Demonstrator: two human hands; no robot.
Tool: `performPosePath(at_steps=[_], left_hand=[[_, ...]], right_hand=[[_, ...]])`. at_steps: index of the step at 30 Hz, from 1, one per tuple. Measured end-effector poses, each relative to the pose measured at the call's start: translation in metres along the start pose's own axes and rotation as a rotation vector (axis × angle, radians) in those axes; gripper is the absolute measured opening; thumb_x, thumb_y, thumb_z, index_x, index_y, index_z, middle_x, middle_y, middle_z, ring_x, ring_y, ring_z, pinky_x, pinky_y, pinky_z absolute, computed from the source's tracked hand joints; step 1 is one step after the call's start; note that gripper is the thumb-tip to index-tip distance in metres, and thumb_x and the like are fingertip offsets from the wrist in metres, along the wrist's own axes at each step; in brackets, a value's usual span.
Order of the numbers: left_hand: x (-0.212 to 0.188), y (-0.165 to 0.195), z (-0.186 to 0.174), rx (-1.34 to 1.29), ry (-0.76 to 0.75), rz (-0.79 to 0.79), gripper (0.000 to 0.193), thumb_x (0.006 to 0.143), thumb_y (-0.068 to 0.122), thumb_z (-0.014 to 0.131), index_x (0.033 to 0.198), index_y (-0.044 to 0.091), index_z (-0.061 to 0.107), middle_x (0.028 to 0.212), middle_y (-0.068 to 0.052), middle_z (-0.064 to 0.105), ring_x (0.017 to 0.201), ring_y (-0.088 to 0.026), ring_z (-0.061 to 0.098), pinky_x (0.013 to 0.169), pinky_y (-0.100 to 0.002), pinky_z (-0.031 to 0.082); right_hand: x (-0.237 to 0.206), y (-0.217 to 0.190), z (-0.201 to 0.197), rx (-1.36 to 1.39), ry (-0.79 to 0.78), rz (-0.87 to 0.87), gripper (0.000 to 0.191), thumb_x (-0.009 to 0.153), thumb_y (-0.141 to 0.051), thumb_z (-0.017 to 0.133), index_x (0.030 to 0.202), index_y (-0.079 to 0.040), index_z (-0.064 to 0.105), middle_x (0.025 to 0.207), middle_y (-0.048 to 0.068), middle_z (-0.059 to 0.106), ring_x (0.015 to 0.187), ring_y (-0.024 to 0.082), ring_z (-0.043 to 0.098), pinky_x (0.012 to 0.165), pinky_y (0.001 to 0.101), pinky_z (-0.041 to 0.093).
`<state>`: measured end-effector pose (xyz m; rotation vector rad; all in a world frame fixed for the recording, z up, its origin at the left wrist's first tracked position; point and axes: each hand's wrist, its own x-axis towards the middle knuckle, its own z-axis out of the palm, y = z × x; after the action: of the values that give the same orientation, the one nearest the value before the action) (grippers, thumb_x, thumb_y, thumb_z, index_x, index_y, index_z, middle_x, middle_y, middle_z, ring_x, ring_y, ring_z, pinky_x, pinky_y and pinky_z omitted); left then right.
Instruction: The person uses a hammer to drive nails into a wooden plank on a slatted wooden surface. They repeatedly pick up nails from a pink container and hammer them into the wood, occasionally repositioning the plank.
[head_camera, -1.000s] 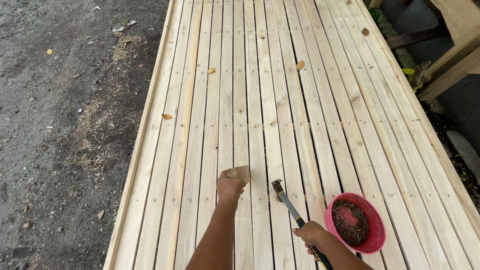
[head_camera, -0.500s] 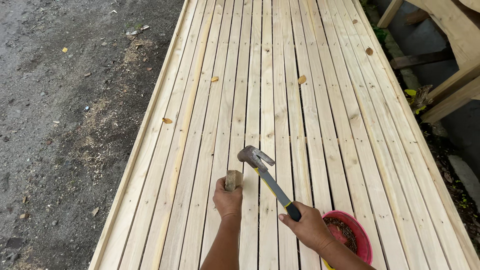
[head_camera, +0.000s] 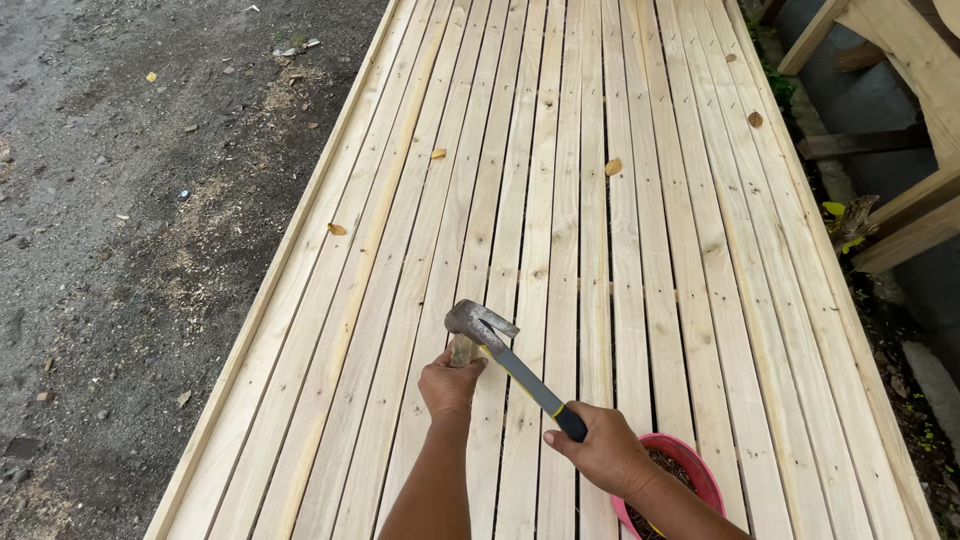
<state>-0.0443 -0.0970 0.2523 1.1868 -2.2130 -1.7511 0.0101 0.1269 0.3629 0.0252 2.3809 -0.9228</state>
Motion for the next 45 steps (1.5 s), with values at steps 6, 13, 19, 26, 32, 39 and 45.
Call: performPosePath(at_steps=[6, 13, 19, 26, 32, 39, 45], left_hand=[[0.003, -0.004, 0.004, 0.062, -0.015, -0.045, 0.054, 0.064, 0.020, 0.092, 0.115, 0.010, 0.080, 0.089, -0.008, 0.081, 0.074, -0.014, 0.073, 0.072, -0.030, 0.058], [-0.001, -0.004, 0.006, 0.130, -0.058, -0.043, 0.051, 0.065, 0.020, 0.094, 0.114, 0.011, 0.080, 0.092, -0.008, 0.081, 0.078, -0.014, 0.074, 0.077, -0.031, 0.058], [-0.004, -0.003, 0.002, 0.080, -0.076, -0.042, 0.057, 0.065, 0.017, 0.093, 0.120, 0.016, 0.077, 0.095, -0.007, 0.082, 0.081, -0.015, 0.076, 0.080, -0.030, 0.059], [-0.006, -0.001, 0.002, 0.178, -0.101, -0.060, 0.059, 0.066, 0.022, 0.094, 0.122, 0.016, 0.077, 0.097, -0.006, 0.082, 0.083, -0.012, 0.077, 0.081, -0.029, 0.061], [0.000, -0.004, -0.002, 0.246, -0.108, 0.005, 0.062, 0.067, 0.020, 0.090, 0.126, 0.019, 0.074, 0.097, -0.009, 0.081, 0.084, -0.016, 0.077, 0.083, -0.031, 0.061], [0.013, 0.005, 0.004, 0.341, -0.079, 0.085, 0.055, 0.073, 0.017, 0.075, 0.128, 0.024, 0.073, 0.093, -0.015, 0.077, 0.087, -0.029, 0.076, 0.085, -0.038, 0.060], [0.027, 0.003, 0.005, 0.429, -0.079, 0.196, 0.045, 0.074, 0.015, 0.071, 0.118, 0.018, 0.077, 0.091, -0.018, 0.076, 0.088, -0.034, 0.074, 0.086, -0.041, 0.060]], right_hand=[[0.008, 0.015, 0.011, -0.059, 0.017, 0.016, 0.035, 0.087, -0.032, 0.076, 0.107, -0.005, 0.068, 0.065, 0.005, 0.061, 0.061, 0.018, 0.058, 0.066, 0.0361, 0.052], [0.007, 0.019, 0.011, -0.024, -0.040, 0.035, 0.034, 0.086, -0.033, 0.077, 0.101, -0.003, 0.072, 0.064, 0.007, 0.059, 0.061, 0.018, 0.055, 0.066, 0.0352, 0.051], [0.002, 0.026, 0.023, 0.151, 0.116, -0.067, 0.033, 0.086, -0.032, 0.077, 0.101, -0.003, 0.070, 0.064, 0.006, 0.051, 0.062, 0.017, 0.047, 0.063, 0.0362, 0.050], [0.003, 0.052, 0.031, -0.032, 0.004, 0.091, 0.033, 0.088, -0.033, 0.076, 0.102, -0.004, 0.068, 0.065, 0.008, 0.060, 0.062, 0.020, 0.054, 0.068, 0.0357, 0.052], [0.009, 0.107, 0.070, 0.033, 0.120, 0.135, 0.037, 0.087, -0.037, 0.077, 0.104, -0.005, 0.070, 0.066, 0.012, 0.065, 0.065, 0.023, 0.062, 0.072, 0.0369, 0.054], [0.044, 0.198, 0.133, 0.011, 0.127, 0.169, 0.048, 0.079, -0.041, 0.082, 0.117, -0.012, 0.073, 0.067, 0.006, 0.070, 0.068, 0.016, 0.072, 0.074, 0.0310, 0.057], [0.060, 0.202, 0.183, 0.184, 0.118, 0.063, 0.050, 0.078, -0.039, 0.085, 0.117, -0.009, 0.078, 0.064, 0.008, 0.060, 0.064, 0.016, 0.059, 0.066, 0.0316, 0.051]])
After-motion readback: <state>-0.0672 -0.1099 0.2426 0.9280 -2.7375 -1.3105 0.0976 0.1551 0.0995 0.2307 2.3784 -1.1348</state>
